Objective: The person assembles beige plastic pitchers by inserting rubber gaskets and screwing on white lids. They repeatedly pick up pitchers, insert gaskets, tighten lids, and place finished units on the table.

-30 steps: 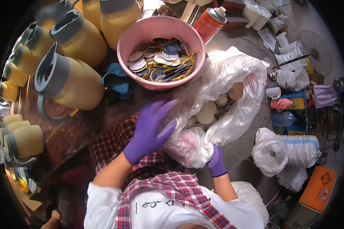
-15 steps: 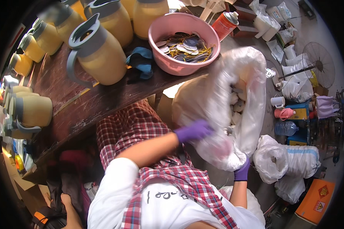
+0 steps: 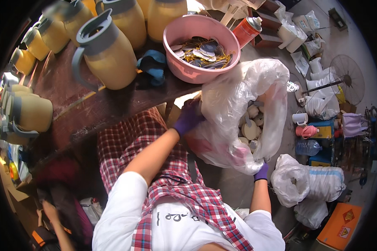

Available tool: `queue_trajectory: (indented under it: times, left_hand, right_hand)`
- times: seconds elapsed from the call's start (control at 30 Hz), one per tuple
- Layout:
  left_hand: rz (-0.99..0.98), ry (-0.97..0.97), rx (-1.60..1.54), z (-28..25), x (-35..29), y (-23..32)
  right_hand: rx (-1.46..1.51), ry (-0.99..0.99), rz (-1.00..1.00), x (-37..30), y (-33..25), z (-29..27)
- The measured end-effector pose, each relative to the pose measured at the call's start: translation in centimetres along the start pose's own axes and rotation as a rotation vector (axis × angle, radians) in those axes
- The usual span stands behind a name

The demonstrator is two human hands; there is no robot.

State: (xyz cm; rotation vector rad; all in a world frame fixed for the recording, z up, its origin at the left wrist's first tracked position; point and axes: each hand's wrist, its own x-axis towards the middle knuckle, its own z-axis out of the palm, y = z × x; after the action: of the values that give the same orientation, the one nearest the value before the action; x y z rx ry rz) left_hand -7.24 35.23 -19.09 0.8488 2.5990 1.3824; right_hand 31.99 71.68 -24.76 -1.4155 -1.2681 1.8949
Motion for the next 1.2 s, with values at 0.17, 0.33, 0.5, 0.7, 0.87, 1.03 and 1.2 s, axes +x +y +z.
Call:
queue_trajectory:
  times: [0.17,0.33,0.5,0.7,0.87,1.03,1.2]
  left_hand:
    - [-0.068,-0.239,-0.240,-0.2,0.6,0.9]
    - [-0.152,-0.426,-0.374,2.2,-2.1,7.3]
    - [-0.151,-0.529,-0.590,4.7,-6.9,4.6]
    - [-0.567,-0.372,-1.133,3.9,-7.0,-1.9]
    - [-0.572,-0.471,-1.190,-1.4,-5.5,-0.8]
    - [0.114,0.194,-0.323,-9.7,-7.0,5.3]
    - [0.760,-0.048,0.093,-13.3,-5.5,15.0]
  right_hand:
    - [0.193,-0.119,0.057,3.3,-0.3,1.0]
    - [0.037,-0.043,-0.057,7.0,-2.8,-5.4]
    - [0.062,-0.034,-0.045,7.7,-3.1,-5.8]
    - [0.152,-0.052,-0.075,8.4,-0.2,-3.1]
    - [0.091,0.001,0.135,3.8,-2.1,-2.9]
    - [-0.534,0.346,-0.069,-6.4,-10.3,-4.7]
    - [-1.482,0.494,-1.222,-21.7,-14.0,12.3]
